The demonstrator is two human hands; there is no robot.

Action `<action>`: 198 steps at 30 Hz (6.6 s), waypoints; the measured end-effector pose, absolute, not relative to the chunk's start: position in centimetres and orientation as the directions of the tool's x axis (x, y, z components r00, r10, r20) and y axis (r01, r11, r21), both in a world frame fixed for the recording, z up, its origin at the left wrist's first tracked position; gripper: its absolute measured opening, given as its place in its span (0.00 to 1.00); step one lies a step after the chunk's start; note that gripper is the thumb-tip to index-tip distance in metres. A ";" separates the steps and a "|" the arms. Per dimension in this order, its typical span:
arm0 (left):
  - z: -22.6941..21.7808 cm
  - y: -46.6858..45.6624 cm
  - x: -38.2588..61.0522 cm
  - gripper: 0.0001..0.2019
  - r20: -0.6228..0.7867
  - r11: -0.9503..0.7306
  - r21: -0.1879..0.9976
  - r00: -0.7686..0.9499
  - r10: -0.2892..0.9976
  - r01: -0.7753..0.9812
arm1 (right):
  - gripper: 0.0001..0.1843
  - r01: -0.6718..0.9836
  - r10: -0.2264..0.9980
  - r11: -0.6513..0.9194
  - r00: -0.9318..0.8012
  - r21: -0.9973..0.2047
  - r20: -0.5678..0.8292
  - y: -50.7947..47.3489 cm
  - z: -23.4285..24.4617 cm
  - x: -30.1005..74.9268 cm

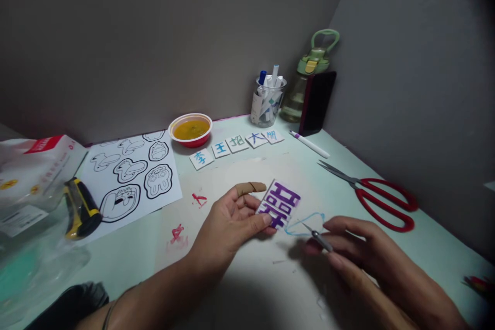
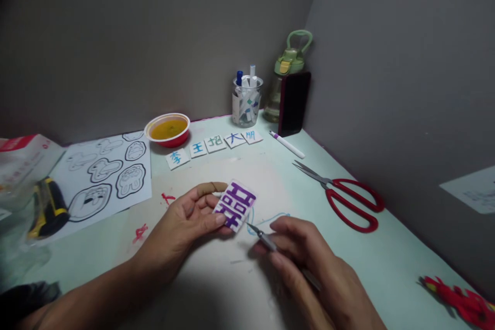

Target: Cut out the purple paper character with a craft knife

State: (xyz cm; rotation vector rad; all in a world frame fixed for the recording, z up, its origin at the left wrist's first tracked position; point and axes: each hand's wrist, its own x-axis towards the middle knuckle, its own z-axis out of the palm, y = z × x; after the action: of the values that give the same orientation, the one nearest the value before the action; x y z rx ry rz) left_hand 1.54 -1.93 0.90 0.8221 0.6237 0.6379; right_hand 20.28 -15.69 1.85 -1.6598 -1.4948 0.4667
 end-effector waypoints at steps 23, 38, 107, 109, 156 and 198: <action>0.6 -2.0 1.6 0.22 -0.236 0.507 0.821 0.652 0.720 -0.263 | 0.12 0.780 0.967 0.052 0.117 -0.623 0.227 -14.8 2.1 21.0; 0.6 -2.1 1.5 0.16 -0.203 0.467 0.846 0.653 0.729 -0.258 | 0.11 0.774 0.965 0.039 0.137 -0.633 0.226 -14.9 2.1 20.8; 0.8 -2.2 1.8 0.25 -0.247 0.432 0.896 0.697 0.673 -0.100 | 0.08 0.785 0.967 0.097 0.070 -0.612 0.243 -15.2 2.7 20.6; 0.8 -2.4 1.8 0.26 -0.253 0.441 0.892 0.696 0.672 -0.101 | 0.08 0.782 0.961 0.117 0.067 -0.613 0.269 -15.2 2.6 20.5; 0.6 -2.2 1.5 0.26 -0.210 0.416 0.890 0.645 0.735 -0.184 | 0.12 0.812 0.919 0.022 0.213 -0.583 0.332 -15.3 2.2 21.3; 0.3 -1.8 1.2 0.23 -0.198 0.423 0.879 0.640 0.743 -0.219 | 0.10 0.813 0.939 0.031 0.176 -0.582 0.296 -15.5 2.2 21.6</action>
State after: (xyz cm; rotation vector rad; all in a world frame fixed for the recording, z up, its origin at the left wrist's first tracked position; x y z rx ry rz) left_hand 1.22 -1.83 0.30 0.9526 0.6370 0.6551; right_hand 21.58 -15.47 2.18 -1.7996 -1.6564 0.2455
